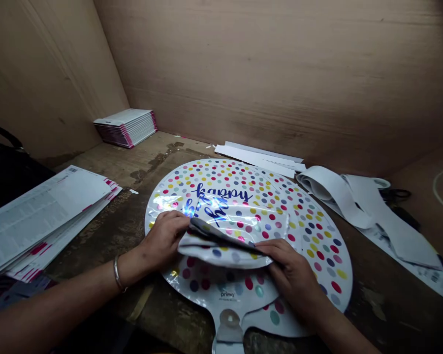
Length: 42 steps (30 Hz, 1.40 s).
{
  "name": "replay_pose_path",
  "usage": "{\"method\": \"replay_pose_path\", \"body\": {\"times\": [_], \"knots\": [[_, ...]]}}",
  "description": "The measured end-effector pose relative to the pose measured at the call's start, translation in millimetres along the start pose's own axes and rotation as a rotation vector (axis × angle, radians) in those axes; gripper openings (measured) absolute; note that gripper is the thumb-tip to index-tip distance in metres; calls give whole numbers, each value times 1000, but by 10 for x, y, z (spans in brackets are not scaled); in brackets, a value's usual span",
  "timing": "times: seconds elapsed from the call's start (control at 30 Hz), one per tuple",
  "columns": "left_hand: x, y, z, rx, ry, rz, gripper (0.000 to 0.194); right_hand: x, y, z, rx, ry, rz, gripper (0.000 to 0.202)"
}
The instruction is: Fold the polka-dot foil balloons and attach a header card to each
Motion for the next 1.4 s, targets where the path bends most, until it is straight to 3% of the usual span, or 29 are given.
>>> {"method": "replay_pose_path", "body": {"times": [0.13, 0.3, 0.4, 0.53, 0.67, 0.8, 0.9, 1.0, 1.1, 1.17, 1.2, 1.27, 1.33, 1.4], "knots": [[16, -46, 72, -246, -79, 23, 16, -64, 46, 199, 269, 21, 64, 23], [58, -64, 188, -370, -128, -21, 11, -20, 158, 331, 409, 17, -148, 25], [68, -75, 216, -337, -120, 47, 8, 10, 177, 382, 438, 34, -279, 24], [91, -78, 242, -222, -50, 172, 26, 18, 178, 447, 452, 78, -408, 26], [52, -84, 297, -245, 64, 376, 36, 26, 170, 486, 474, 67, -437, 26], [-34, -160, 412, -217, 39, 558, 35, 41, 167, 503, 439, 51, -413, 28], [26, -254, 545, 26, 11, 577, 39, 24, 147, 508, 408, 46, -436, 28], [204, -292, 658, 233, 158, 437, 47, -24, 121, 503, 397, 65, -454, 27], [345, -250, 701, 176, 242, 369, 58, -26, 200, 506, 303, -43, -535, 25], [382, -220, 694, 160, 247, 367, 59, 55, 327, 518, 104, -126, -572, 33], [386, -209, 685, 161, 249, 367, 59, 120, 386, 522, -13, -99, -560, 38], [382, -196, 668, 153, 254, 370, 59, 245, 420, 496, -160, 86, -497, 48], [377, -188, 658, 132, 253, 369, 60, 269, 282, 404, -138, 226, -471, 55], [382, -183, 658, 111, 246, 359, 60, 129, 4, 267, -2, 161, -510, 57]]}}
Point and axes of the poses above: each hand's wrist, its own z-axis towards the middle knuckle, its own x-axis out of the palm, y = z × x, the point moved 1 cm from there along z, towards the middle knuckle
